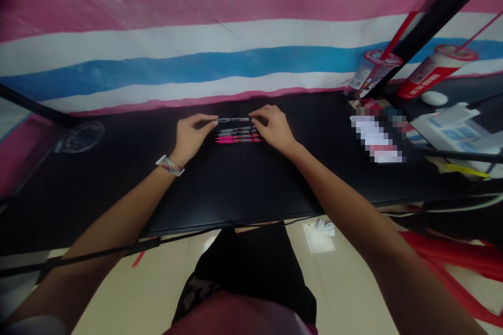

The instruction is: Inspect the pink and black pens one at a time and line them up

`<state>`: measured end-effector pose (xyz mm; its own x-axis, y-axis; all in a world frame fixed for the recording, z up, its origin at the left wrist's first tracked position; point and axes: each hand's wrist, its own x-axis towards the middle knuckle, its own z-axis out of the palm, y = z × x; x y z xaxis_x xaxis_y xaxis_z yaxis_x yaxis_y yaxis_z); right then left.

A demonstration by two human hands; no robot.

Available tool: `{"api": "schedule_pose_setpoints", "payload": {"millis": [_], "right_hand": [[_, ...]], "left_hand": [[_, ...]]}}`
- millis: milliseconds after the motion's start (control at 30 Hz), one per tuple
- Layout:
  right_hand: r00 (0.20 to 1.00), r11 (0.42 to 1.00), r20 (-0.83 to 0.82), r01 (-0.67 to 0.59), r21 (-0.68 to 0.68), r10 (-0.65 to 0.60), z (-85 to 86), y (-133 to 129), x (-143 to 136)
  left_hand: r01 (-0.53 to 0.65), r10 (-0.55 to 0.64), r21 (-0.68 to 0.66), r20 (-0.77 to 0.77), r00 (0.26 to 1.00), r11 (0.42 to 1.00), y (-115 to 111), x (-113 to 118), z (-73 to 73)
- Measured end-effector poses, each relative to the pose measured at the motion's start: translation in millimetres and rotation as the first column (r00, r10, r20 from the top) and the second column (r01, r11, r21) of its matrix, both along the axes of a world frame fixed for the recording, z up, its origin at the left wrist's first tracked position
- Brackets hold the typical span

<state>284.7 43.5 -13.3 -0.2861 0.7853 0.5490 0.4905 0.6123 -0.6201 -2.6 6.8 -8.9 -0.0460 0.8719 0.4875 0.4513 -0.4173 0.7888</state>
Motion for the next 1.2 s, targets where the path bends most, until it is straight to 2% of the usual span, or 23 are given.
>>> {"api": "schedule_pose_setpoints", "payload": {"millis": [233, 333, 600, 767, 867, 1000, 1133, 1200], "right_hand": [[0.997, 0.999, 0.074, 0.003, -0.039, -0.001, -12.3, 14, 5], [0.997, 0.999, 0.079, 0.017, -0.029, -0.014, -15.5, 16, 6], [0.995, 0.998, 0.099, 0.021, -0.054, -0.016, -13.3, 15, 6], [0.994, 0.998, 0.109, 0.028, -0.050, -0.022, -11.9, 14, 5], [0.999, 0.997, 0.017, 0.046, -0.063, -0.045, -14.2, 13, 4], [0.959, 0.982, -0.247, 0.097, -0.163, -0.136, -20.7, 12, -5], [0.909, 0.956, -0.394, 0.012, -0.294, -0.133, -26.1, 8, -22], [0.893, 0.943, -0.425, -0.003, -0.333, -0.147, -26.7, 4, -30]], "left_hand": [[0.005, -0.017, -0.084, -0.144, 0.989, 0.996, 11, -6, -10.7], [0.014, -0.029, -0.072, -0.215, 0.976, 0.997, 14, -9, -14.2], [0.019, -0.042, -0.085, -0.280, 0.959, 0.996, 9, -5, -7.2], [0.001, -0.019, -0.056, -0.335, 0.942, 0.998, 8, -4, -7.6], [0.027, -0.040, -0.055, -0.241, 0.970, 0.998, 9, -6, -9.6], [0.095, -0.095, -0.075, -0.004, 0.995, 0.993, 11, -4, -17.0], [0.110, -0.093, -0.044, 0.285, 0.954, 0.993, 13, 13, -31.8], [0.102, -0.078, -0.051, 0.343, 0.936, 0.994, 11, 25, -36.8]]}}
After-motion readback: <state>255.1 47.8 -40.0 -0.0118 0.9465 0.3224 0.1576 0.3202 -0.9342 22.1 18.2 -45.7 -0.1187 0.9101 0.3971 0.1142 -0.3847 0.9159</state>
